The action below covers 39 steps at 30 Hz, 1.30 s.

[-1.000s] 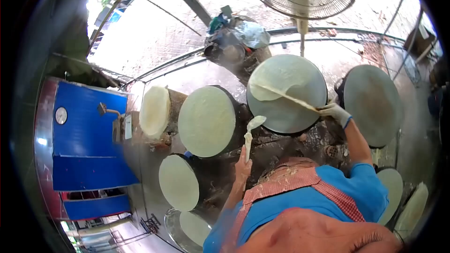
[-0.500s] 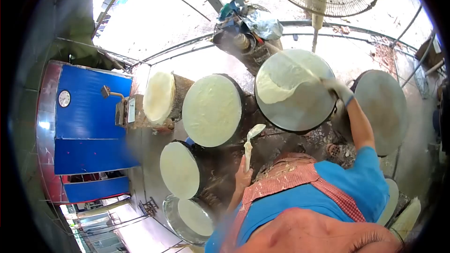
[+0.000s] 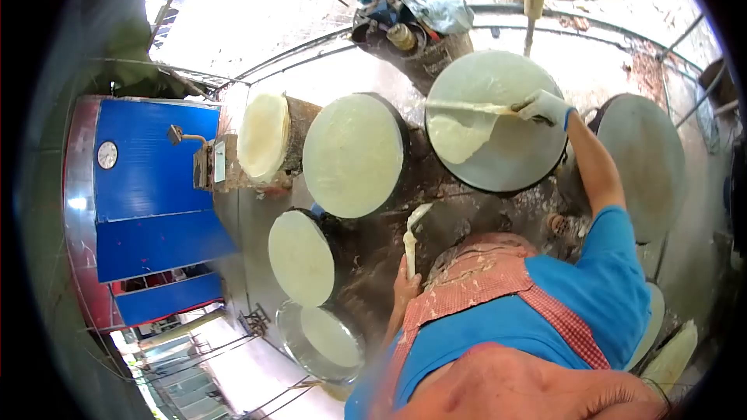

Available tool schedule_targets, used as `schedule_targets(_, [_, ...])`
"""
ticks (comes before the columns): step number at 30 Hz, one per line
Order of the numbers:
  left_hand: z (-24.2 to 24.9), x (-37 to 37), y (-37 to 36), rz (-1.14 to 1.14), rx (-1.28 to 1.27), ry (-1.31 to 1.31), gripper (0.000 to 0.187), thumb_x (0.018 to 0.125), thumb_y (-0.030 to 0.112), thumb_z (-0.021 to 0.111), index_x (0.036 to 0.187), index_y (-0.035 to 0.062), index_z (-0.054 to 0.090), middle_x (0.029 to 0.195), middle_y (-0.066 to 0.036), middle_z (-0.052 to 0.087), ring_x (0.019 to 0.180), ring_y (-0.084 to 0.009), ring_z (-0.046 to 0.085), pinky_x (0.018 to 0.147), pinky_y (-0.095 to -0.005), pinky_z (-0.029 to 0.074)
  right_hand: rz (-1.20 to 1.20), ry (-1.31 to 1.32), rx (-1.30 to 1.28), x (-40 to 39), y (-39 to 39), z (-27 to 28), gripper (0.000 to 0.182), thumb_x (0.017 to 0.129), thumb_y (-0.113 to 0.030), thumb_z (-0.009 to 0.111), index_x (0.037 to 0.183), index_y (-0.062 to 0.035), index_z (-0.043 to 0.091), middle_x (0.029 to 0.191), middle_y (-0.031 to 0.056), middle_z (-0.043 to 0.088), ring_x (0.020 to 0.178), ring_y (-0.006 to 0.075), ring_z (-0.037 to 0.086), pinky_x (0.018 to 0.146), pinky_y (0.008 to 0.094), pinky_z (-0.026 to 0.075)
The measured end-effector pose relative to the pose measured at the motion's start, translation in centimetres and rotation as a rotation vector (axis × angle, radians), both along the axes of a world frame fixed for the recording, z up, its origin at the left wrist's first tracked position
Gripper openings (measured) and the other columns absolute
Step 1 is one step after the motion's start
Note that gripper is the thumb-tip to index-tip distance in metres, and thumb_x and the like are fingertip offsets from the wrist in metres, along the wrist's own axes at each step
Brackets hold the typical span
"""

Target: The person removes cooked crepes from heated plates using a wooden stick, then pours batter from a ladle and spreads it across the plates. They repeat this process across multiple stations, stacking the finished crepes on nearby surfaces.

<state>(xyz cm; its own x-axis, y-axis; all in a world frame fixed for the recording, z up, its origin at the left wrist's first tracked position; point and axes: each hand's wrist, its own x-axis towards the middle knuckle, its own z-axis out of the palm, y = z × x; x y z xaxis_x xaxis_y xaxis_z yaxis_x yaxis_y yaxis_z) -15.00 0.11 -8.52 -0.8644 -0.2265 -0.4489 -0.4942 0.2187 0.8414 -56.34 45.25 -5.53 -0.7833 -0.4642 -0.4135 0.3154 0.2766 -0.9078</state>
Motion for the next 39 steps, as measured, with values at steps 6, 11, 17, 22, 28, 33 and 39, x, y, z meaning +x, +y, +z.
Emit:
schedule_targets(6, [-0.6,1.1,0.2,0.197,0.327,-0.052,0.07,0.084,-0.005,0.05,0.144,0.0184,0.024,0.067,0.002,0.044,0.045,-0.0071,0.036,0.04,-0.0246,0.029,0.349,-0.057,0.207,4.9,9.7,-4.3,0.031,0.074,-0.012,0.067,0.104,-0.0016,0.067,0.081,0.0065,0.066,0.064,0.0111,0.055,0.06,0.028,0.048])
schedule_targets(11, [0.3,2.4,0.4,0.193,0.302,-0.086,0.07,0.083,-0.006,0.047,0.145,0.0182,0.022,0.064,-0.001,0.044,0.04,-0.009,0.034,0.036,-0.0265,0.029,-0.033,0.005,0.104,1.6,2.3,1.3,0.023,0.072,-0.008,0.064,0.092,0.0018,0.069,0.068,0.0033,0.062,0.051,0.0094,0.049,0.041,0.0274,0.038])
schedule_targets(17, [-1.2,4.3,-1.5,0.152,0.293,0.016,0.069,0.08,-0.008,0.049,0.143,0.0119,0.028,0.082,-0.001,0.051,0.051,-0.0074,0.04,0.043,-0.0238,0.034,0.278,-0.228,0.564,6.7,5.3,3.7,0.027,0.075,-0.014,0.064,0.099,-0.0023,0.066,0.068,0.003,0.059,0.056,0.011,0.05,0.05,0.0263,0.042])
schedule_targets(22, [4.1,3.0,-3.9,0.117,0.372,-0.296,0.069,0.079,-0.008,0.049,0.142,0.0137,0.031,0.082,-0.001,0.05,0.052,-0.0067,0.04,0.044,-0.0227,0.034,-0.218,-0.242,0.521,28.8,14.3,10.0,0.017,0.081,-0.011,0.057,0.091,-0.0023,0.066,0.063,0.0005,0.058,0.052,0.009,0.053,0.043,0.0263,0.041])
schedule_targets(28, [2.9,3.5,-9.5,-0.004,0.495,-0.536,0.072,0.083,-0.005,0.049,0.14,0.0294,0.023,0.059,0.001,0.037,0.039,-0.0077,0.032,0.033,-0.0243,0.029,-0.809,-0.088,-0.22,39.9,-7.3,-5.7,0.02,0.077,-0.018,0.071,0.087,-0.001,0.067,0.077,0.003,0.064,0.068,0.0128,0.056,0.063,0.0282,0.046])
schedule_targets(33, [5.3,4.9,-12.5,0.006,0.831,-0.594,0.068,0.086,0.002,0.052,0.138,0.0345,0.022,0.057,0.002,0.032,0.039,-0.0076,0.03,0.033,-0.0225,0.028,-0.657,0.468,0.815,36.1,-24.4,-4.1,0.033,0.081,-0.042,0.059,0.097,-0.0153,0.069,0.082,0.0161,0.065,0.081,0.0336,0.061,0.074,0.0403,0.048])
schedule_targets(39, [8.4,8.8,-14.4,-0.142,1.32,-0.368,0.057,0.094,0.014,0.048,0.143,0.0275,0.022,0.065,0.0,0.031,0.044,-0.0077,0.032,0.035,-0.0226,0.031,-0.78,0.385,1.162,42.6,-16.5,-3.4,0.025,0.085,-0.037,0.055,0.099,-0.0191,0.068,0.069,0.012,0.063,0.066,0.0313,0.062,0.06,0.0415,0.049])
